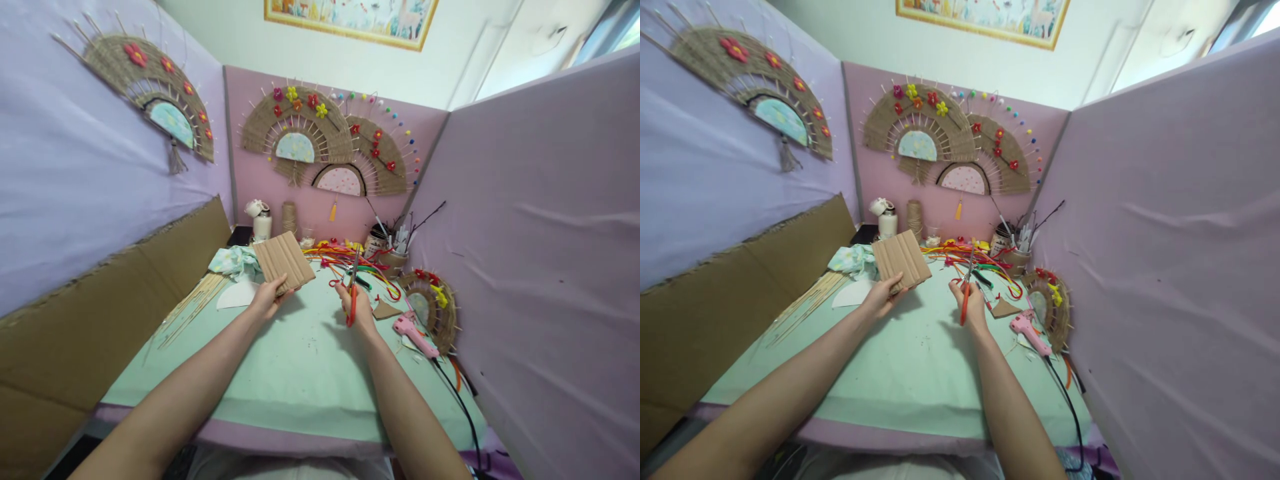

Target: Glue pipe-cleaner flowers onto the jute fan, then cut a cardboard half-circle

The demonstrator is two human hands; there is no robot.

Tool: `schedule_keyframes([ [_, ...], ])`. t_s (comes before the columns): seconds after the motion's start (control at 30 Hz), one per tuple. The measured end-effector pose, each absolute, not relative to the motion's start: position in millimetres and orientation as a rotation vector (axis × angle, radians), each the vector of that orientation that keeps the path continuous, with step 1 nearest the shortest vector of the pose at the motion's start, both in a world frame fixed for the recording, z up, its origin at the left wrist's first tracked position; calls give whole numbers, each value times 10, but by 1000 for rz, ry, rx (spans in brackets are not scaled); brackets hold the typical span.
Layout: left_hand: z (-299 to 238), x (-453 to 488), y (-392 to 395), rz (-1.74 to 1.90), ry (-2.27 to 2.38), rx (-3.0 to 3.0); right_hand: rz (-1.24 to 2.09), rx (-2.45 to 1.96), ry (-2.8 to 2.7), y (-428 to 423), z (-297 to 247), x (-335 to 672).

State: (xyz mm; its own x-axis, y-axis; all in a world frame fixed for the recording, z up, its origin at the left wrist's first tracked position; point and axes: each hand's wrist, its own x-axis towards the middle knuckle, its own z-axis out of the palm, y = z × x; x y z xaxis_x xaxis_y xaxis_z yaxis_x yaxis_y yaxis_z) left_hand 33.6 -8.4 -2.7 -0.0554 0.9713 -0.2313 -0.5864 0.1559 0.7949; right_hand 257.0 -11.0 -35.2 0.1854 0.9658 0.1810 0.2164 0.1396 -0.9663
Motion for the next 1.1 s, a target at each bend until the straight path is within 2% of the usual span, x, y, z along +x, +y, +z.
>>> schedule_keyframes([
  [0.23,61,354,-206,1220,875,629,858,-1090,-1334,-94,-464,2381],
  [0.53,-8,416,-305,1014,813,715,493,-1119,-1208,-184,-372,2311],
  [0.83,-85,418,-217,1075,851,717,731,-1031,-680,55,-325,2694],
  [1.1,-123,416,-148,999,952,988,771,-912,-814,-43,-222,2684],
])
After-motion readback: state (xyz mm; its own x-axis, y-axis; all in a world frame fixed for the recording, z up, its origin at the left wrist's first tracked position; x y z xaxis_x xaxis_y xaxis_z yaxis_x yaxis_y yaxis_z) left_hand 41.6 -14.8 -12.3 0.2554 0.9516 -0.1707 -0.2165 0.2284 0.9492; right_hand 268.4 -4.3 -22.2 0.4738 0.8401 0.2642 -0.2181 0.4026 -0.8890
